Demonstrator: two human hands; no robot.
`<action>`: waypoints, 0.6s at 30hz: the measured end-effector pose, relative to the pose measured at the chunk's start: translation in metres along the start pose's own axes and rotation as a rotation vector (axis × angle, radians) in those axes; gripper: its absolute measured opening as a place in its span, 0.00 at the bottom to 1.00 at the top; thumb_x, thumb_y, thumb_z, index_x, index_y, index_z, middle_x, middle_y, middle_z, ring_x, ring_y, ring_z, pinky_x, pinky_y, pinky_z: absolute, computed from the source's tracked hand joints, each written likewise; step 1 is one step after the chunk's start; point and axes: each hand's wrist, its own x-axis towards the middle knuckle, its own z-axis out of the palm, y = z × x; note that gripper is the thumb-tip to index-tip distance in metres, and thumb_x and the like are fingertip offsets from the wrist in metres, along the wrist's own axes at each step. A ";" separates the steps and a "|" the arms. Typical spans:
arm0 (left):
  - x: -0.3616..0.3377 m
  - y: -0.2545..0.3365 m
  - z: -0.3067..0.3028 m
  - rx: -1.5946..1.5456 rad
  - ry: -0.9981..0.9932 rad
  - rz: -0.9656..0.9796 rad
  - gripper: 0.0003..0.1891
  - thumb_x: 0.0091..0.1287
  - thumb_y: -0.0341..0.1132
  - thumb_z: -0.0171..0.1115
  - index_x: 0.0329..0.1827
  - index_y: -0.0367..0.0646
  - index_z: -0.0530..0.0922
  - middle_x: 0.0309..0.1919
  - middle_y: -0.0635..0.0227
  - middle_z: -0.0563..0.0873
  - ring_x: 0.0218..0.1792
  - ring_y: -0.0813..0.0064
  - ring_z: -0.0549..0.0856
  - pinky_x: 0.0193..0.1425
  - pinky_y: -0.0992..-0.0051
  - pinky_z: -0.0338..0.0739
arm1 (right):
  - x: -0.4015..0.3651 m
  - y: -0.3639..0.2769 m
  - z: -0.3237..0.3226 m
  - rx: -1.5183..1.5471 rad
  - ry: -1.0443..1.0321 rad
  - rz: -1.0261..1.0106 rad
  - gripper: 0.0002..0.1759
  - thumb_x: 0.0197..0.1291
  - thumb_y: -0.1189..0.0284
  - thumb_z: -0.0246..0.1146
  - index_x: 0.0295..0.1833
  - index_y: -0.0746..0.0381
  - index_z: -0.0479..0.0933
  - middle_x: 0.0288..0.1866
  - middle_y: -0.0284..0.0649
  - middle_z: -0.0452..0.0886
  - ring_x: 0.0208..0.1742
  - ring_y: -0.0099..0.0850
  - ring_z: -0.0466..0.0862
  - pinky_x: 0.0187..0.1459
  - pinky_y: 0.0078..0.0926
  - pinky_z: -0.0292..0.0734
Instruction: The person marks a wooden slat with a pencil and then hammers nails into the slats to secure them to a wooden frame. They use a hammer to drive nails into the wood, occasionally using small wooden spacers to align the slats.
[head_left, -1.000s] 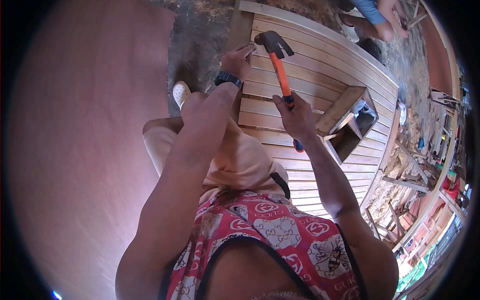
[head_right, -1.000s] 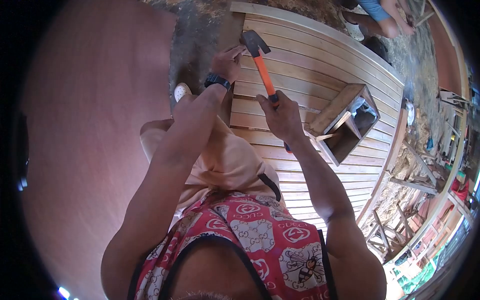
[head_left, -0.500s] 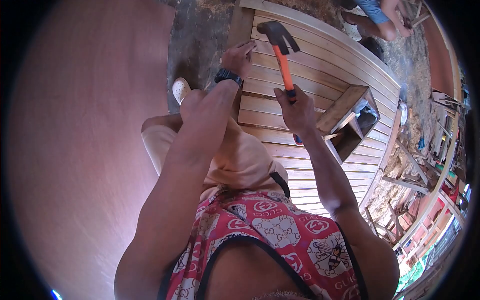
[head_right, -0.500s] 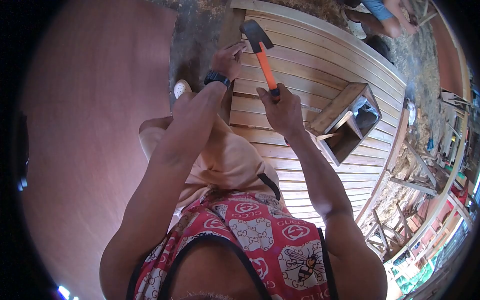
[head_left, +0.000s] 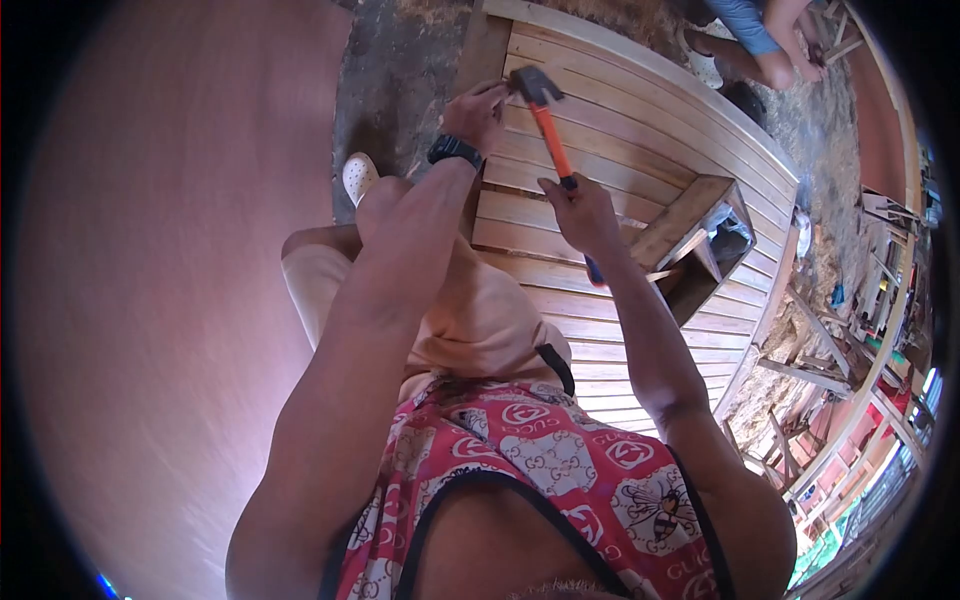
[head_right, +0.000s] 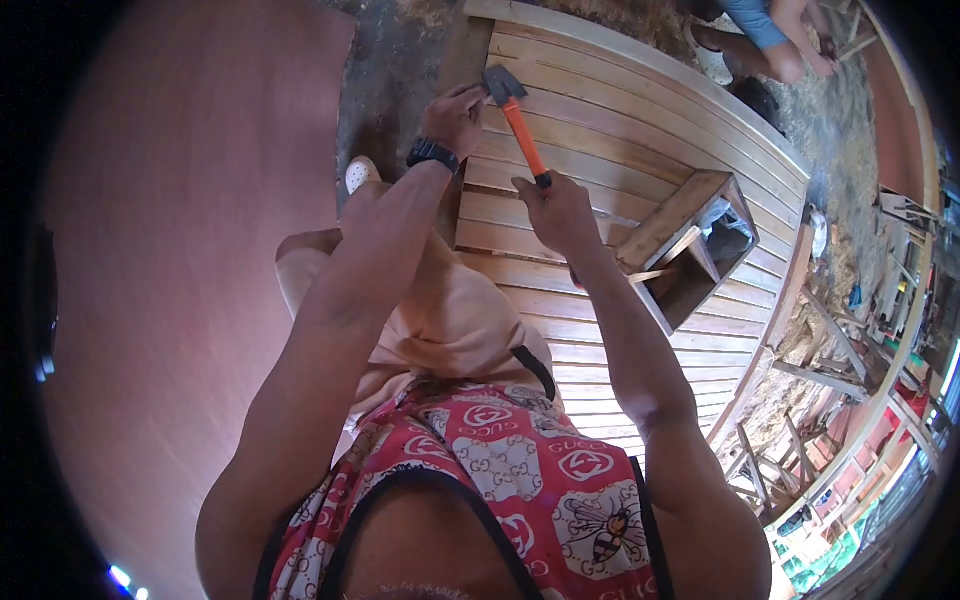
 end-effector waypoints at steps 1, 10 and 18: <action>0.003 -0.003 0.001 0.044 -0.009 0.032 0.10 0.64 0.27 0.64 0.44 0.50 0.89 0.47 0.68 0.91 0.43 0.60 0.90 0.47 0.64 0.87 | 0.003 0.001 -0.004 -0.003 0.005 -0.011 0.25 0.68 0.54 0.67 0.33 0.68 0.78 0.20 0.51 0.78 0.24 0.48 0.81 0.30 0.43 0.73; -0.002 0.003 0.002 -0.019 -0.020 -0.336 0.13 0.59 0.33 0.71 0.48 0.52 0.88 0.52 0.61 0.88 0.51 0.54 0.87 0.57 0.60 0.82 | -0.025 -0.007 -0.020 -0.066 0.036 0.019 0.25 0.66 0.55 0.70 0.34 0.69 0.78 0.20 0.48 0.79 0.21 0.43 0.79 0.27 0.40 0.72; 0.002 0.005 -0.012 0.202 0.042 -0.731 0.37 0.52 0.49 0.80 0.64 0.43 0.78 0.62 0.51 0.83 0.63 0.49 0.81 0.67 0.60 0.76 | -0.020 -0.014 -0.031 -0.046 0.056 -0.015 0.22 0.66 0.57 0.70 0.35 0.68 0.78 0.20 0.45 0.78 0.20 0.38 0.77 0.27 0.36 0.72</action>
